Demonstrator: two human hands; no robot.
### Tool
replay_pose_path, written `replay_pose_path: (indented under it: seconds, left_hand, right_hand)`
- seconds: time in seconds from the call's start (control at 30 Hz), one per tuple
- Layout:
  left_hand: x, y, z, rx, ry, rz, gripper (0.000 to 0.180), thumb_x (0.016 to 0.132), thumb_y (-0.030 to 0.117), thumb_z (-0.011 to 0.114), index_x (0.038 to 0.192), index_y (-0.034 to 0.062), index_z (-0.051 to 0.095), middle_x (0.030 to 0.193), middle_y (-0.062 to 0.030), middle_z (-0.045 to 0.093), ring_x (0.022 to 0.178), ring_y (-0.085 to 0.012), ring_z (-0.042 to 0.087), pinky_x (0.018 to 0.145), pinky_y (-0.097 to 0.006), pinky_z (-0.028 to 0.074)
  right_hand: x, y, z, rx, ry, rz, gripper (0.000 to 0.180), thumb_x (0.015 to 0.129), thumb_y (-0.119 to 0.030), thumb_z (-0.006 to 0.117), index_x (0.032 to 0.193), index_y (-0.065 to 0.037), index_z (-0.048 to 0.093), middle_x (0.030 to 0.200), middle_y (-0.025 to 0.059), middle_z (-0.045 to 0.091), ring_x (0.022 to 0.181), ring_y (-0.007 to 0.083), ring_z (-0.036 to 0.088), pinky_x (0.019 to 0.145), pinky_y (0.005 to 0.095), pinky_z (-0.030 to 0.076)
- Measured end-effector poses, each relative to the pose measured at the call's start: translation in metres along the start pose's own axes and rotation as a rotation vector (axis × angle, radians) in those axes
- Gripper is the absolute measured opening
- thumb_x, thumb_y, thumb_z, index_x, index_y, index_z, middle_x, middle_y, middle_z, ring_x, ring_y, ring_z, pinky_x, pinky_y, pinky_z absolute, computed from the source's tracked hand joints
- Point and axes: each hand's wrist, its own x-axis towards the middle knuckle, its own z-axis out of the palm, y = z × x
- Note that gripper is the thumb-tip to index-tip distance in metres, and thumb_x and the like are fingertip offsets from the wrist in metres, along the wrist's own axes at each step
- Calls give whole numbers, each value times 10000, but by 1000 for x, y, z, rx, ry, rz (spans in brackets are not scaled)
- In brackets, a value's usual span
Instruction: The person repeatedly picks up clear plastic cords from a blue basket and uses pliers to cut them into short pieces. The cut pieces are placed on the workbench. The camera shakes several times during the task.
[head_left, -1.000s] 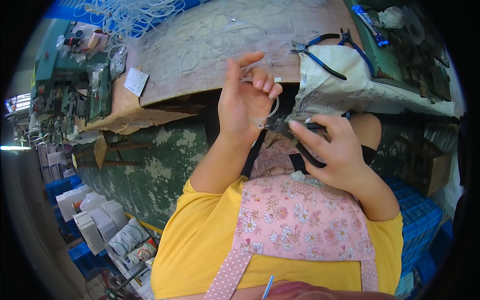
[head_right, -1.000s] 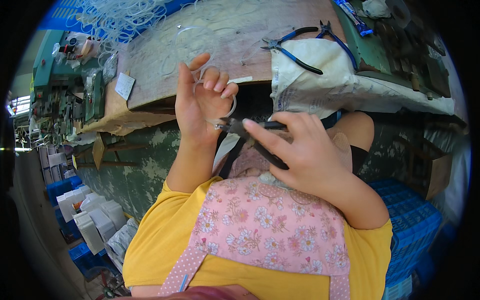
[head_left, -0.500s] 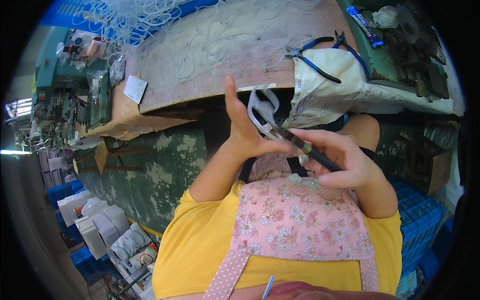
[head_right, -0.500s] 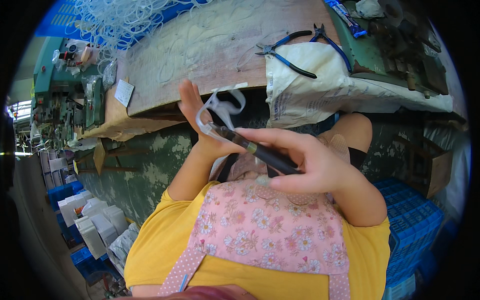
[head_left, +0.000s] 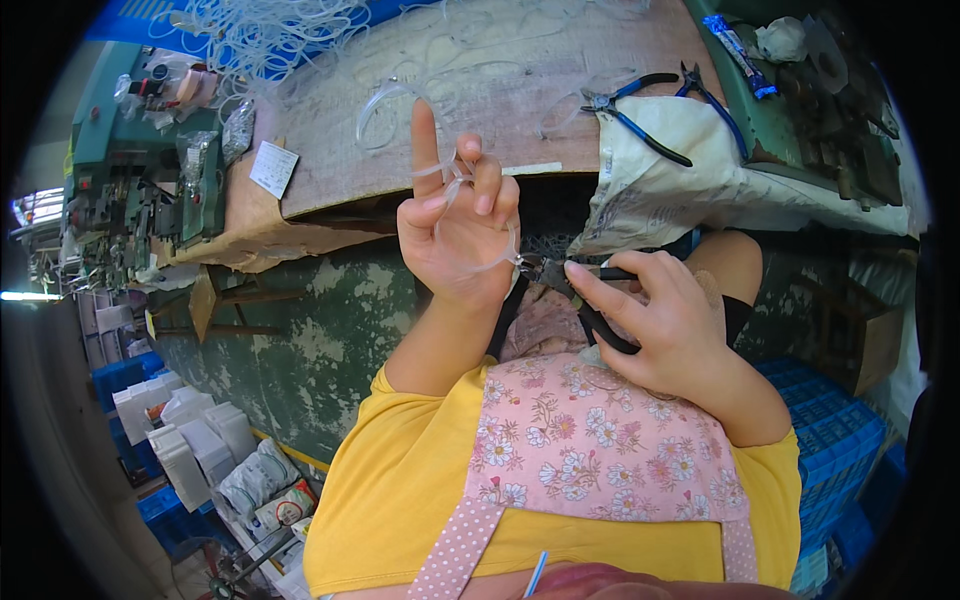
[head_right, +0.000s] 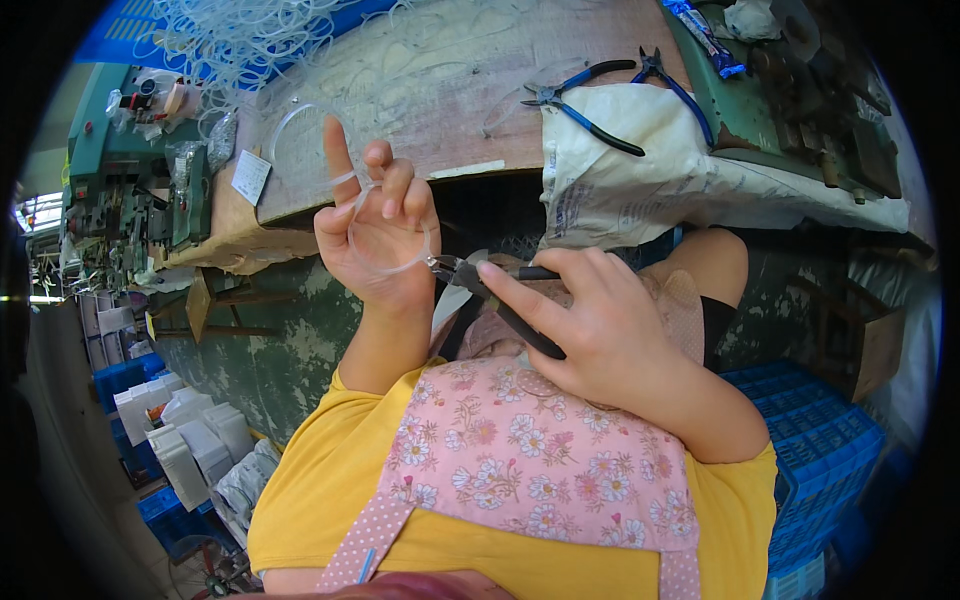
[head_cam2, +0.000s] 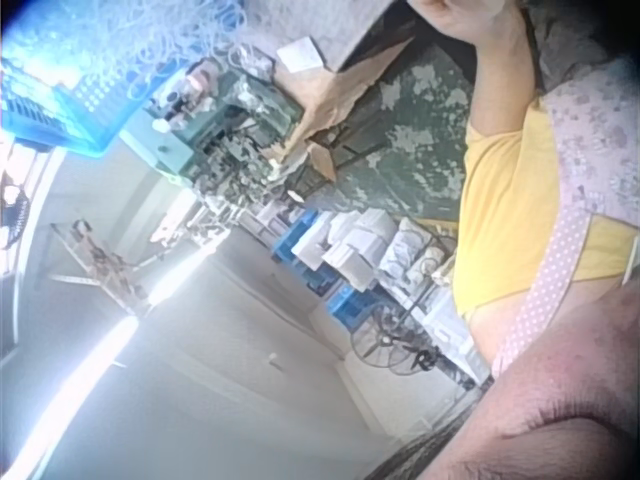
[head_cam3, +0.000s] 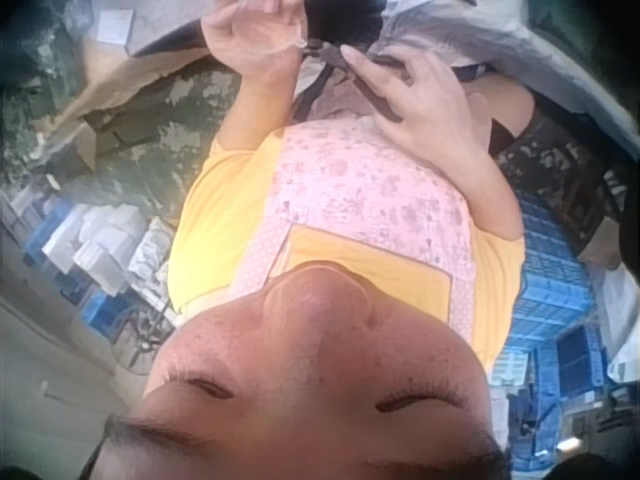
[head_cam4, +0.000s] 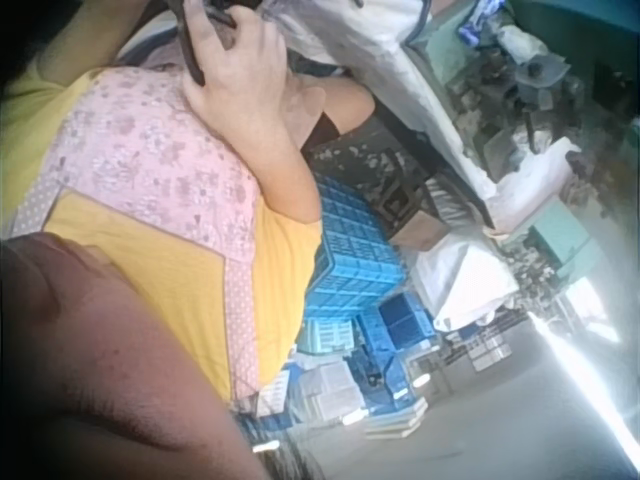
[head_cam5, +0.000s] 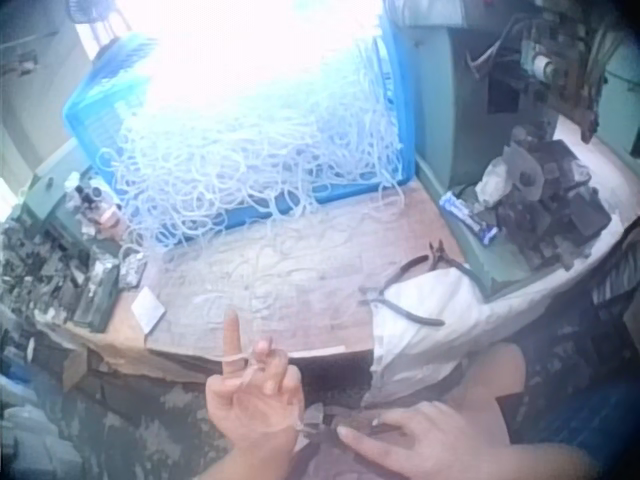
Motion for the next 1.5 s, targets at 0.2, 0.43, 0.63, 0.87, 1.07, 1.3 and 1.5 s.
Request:
replay_pose_path:
  seconds: [0.2,0.43,0.63,0.87,1.07,1.3,1.5]
  left_hand:
    - [-2,1,1,3,-15,15,667,819,172,462,1479,207,383,1141,-93,512,737,-145,429,646,-258,378]
    - [-2,0,4,-69,-30,21,697,814,159,448,1500,202,339,1132,-104,516,750,-152,445,659,-265,401]
    - [2,2,-5,-130,-61,-170,701,811,157,453,1499,136,323,1160,-140,542,772,-168,482,686,-280,423]
    - [9,21,-17,1249,-384,-583,556,858,117,518,1396,14,421,1344,-180,515,1263,-279,480,1061,-397,362]
    - [63,-22,-36,1936,-353,-112,484,920,273,588,1304,-12,511,1307,-227,508,1244,-382,457,1053,-423,357]
    - [97,-70,-75,2118,-376,354,647,990,438,421,1430,-28,327,1304,-244,496,1189,-371,489,1029,-477,358]
    - [52,-29,-34,593,-9,89,679,989,477,366,1491,38,244,1119,-136,526,868,-219,522,814,-380,439]
  right_hand:
    - [1,-3,-2,-41,-12,-11,747,630,-138,763,1343,-209,554,1035,133,506,854,296,532,751,396,462]
    - [0,-3,2,-69,30,-23,745,630,-105,749,1341,-215,556,992,114,507,806,280,524,712,382,459]
    - [0,7,8,-208,81,-116,724,642,-88,731,1335,-212,563,975,112,508,809,275,525,713,375,455]
    - [-13,13,-19,153,-25,-12,698,626,-93,755,1301,-137,583,1076,109,549,937,284,544,767,368,448]
    - [-11,13,-3,226,-42,-3,715,684,-135,736,1366,-148,521,1112,139,527,1017,332,535,880,424,443]
    - [-20,17,-4,244,-31,42,723,698,-174,743,1380,-146,504,1141,134,521,1025,317,538,891,415,449]
    - [-13,18,-2,319,123,170,723,687,-130,751,1371,-143,517,1112,130,535,990,307,569,850,380,487]
